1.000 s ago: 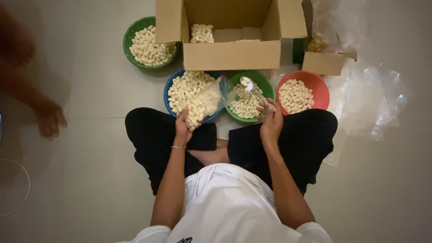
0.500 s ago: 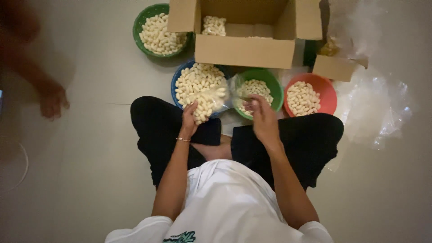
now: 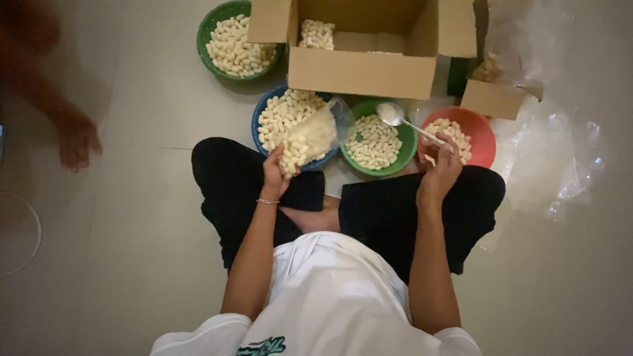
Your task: Packing small white snacks from bowls into plastic bags using a spoon and hands while sitting on the floor.
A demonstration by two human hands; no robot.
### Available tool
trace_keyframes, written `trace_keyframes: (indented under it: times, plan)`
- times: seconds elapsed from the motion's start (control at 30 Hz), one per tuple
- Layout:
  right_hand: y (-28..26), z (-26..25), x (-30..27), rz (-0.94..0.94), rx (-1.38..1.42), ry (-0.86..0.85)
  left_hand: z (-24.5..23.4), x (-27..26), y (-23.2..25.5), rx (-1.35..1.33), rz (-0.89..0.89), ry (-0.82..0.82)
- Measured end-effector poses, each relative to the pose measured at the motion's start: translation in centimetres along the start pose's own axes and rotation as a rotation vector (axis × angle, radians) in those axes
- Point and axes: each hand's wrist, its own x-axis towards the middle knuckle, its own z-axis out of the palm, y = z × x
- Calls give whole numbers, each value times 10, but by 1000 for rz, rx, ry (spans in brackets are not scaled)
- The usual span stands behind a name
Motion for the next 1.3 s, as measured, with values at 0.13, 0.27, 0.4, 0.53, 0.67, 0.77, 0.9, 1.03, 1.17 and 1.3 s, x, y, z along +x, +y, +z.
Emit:
trace_keyframes:
  times: [0.13,0.27,0.4,0.53,0.67,0.77,0.9,1.03,1.17,1.3]
  plan:
    - [76,-20,29,-207,-293,1,-5,5,-4,34,-24,52]
    - [99,-3,34,-355,-606,-145,-6,3,-3,40,-33,56]
    - [132,12,28,-370,-633,-289,-4,0,0,81,-35,58]
    - [151,21,25,-132,-441,-376,18,-18,12,90,-48,78]
    - [163,19,32,-52,-322,-272,6,-6,4,89,-43,66]
    - [152,17,30,-37,-316,-212,7,-7,4,88,-43,59]
    - [166,16,36,10,-271,-210,14,-15,9,117,-40,121]
    - [150,17,28,7,-270,-214,21,-17,11,107,-47,126]
    - [154,16,30,40,-207,-213,18,-17,11,126,-52,129]
    - [174,15,39,105,-114,-210,40,-31,21,163,-28,132]
